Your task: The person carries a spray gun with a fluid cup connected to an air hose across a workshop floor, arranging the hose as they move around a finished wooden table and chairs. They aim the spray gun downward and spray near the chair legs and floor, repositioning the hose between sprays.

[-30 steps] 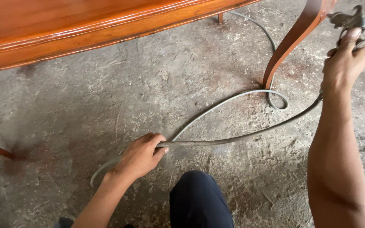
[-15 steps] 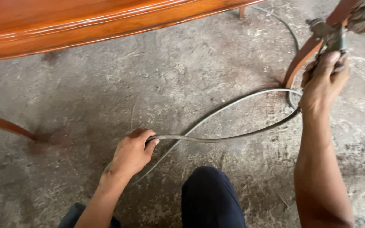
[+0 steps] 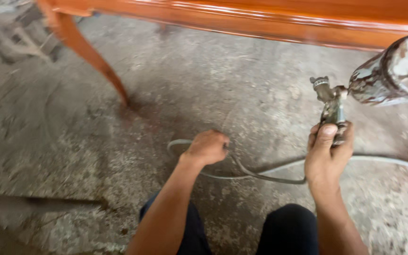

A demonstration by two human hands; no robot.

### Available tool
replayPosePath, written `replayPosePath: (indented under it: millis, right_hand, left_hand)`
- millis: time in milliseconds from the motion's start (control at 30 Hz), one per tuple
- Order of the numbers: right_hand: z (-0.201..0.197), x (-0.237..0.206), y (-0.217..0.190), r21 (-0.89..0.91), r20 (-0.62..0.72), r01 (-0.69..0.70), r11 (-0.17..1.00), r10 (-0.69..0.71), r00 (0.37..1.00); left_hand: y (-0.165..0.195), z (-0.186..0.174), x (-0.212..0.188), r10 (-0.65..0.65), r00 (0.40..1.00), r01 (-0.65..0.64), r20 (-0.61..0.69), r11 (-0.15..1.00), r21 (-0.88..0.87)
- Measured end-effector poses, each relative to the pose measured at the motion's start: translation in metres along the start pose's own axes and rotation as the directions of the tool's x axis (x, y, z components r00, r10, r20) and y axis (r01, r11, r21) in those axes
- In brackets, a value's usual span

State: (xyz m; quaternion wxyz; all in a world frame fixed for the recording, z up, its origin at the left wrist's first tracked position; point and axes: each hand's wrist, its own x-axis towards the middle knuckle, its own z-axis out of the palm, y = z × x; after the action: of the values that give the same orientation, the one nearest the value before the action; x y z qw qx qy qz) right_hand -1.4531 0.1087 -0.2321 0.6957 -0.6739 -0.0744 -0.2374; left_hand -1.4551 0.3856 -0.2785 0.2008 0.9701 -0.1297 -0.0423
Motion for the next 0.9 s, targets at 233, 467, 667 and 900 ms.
replayPosePath:
  millis: [233, 467, 667, 900]
  right_hand:
    - [0.201, -0.043, -0.006, -0.004, 0.229, 0.044, 0.999, -0.042, 0.973]
    - [0.386, -0.063, 0.005, 0.011, 0.365, 0.339, 0.941, -0.32, 0.874]
    - [0.483, -0.076, 0.021, -0.207, 0.517, 0.284, 0.936, -0.141, 0.844]
    - [0.454, -0.094, 0.03, -0.137, 0.459, 0.337, 0.932, -0.241, 0.855]
  left_hand:
    - [-0.093, -0.007, -0.017, -0.167, 0.965, 0.172, 0.202, 0.985, -0.005]
    - [-0.176, -0.01, -0.06, -0.249, 0.964, 0.255, 0.096, 0.965, -0.054]
    - [-0.206, -0.019, -0.08, -0.313, 0.942, 0.331, 0.122, 0.925, -0.186]
    - [-0.217, -0.01, -0.07, -0.275, 0.954, 0.296, 0.119, 0.925, -0.238]
